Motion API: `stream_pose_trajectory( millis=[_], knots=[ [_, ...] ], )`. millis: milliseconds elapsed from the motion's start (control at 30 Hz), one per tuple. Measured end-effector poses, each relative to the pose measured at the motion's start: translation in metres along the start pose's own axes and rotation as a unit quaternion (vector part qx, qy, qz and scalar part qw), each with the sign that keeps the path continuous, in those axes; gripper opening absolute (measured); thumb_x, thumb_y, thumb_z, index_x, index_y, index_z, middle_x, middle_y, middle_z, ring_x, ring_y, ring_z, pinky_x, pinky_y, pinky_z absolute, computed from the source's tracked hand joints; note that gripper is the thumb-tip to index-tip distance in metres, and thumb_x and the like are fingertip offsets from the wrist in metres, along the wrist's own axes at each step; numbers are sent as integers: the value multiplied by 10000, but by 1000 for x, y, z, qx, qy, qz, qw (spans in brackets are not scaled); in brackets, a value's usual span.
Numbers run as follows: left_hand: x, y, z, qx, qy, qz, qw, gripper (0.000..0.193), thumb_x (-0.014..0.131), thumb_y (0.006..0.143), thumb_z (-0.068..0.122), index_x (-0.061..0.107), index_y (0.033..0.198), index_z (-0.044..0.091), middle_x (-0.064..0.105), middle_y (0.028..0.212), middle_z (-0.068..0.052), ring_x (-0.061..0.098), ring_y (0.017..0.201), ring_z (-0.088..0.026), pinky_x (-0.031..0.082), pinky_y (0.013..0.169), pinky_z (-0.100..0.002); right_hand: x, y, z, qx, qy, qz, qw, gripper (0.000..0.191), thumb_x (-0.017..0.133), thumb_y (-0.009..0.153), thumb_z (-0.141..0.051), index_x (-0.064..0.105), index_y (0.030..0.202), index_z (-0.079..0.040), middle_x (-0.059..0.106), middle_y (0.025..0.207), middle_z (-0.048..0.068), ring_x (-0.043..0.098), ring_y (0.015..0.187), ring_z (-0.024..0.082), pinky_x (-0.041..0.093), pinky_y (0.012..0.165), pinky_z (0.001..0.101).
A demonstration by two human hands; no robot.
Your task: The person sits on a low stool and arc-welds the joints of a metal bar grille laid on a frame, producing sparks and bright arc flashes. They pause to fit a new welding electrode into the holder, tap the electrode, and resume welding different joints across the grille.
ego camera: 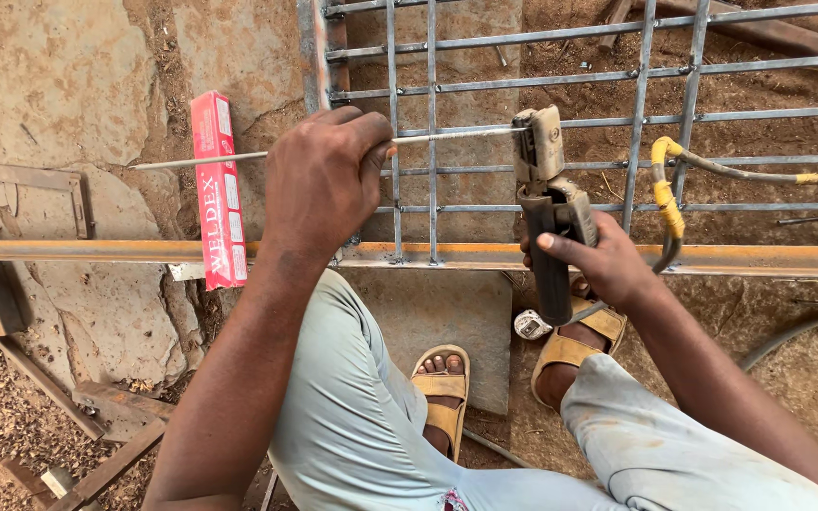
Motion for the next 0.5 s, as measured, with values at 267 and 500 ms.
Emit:
stream_pose_trajectory(
  millis=[267, 500],
  knots=[
    [10, -6, 1, 6, 80, -46, 996, 41, 726, 925, 141, 727, 911, 102, 739, 844, -76, 719, 754, -269, 543, 652, -446, 0, 2, 0, -49, -151, 72, 985, 456, 741, 906, -391, 627, 1110, 0, 734, 856, 92, 738, 786, 159, 610, 711, 348],
    [24, -4, -3, -58, 78, -156, 983, 123, 713, 962, 182, 701, 926, 65, 728, 787, -134, 719, 642, -285, 544, 579, -468, 10, 3, -3, -52, -146, 67, 986, 459, 737, 910, -387, 630, 1135, -2, 721, 867, 79, 734, 784, 157, 611, 705, 349]
  ],
)
Point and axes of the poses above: each hand's wrist, its own y-axis towards the middle knuckle, its own x-axis out of the palm, z = x × y, the point moved 3 cm from there along y, towards the middle knuckle
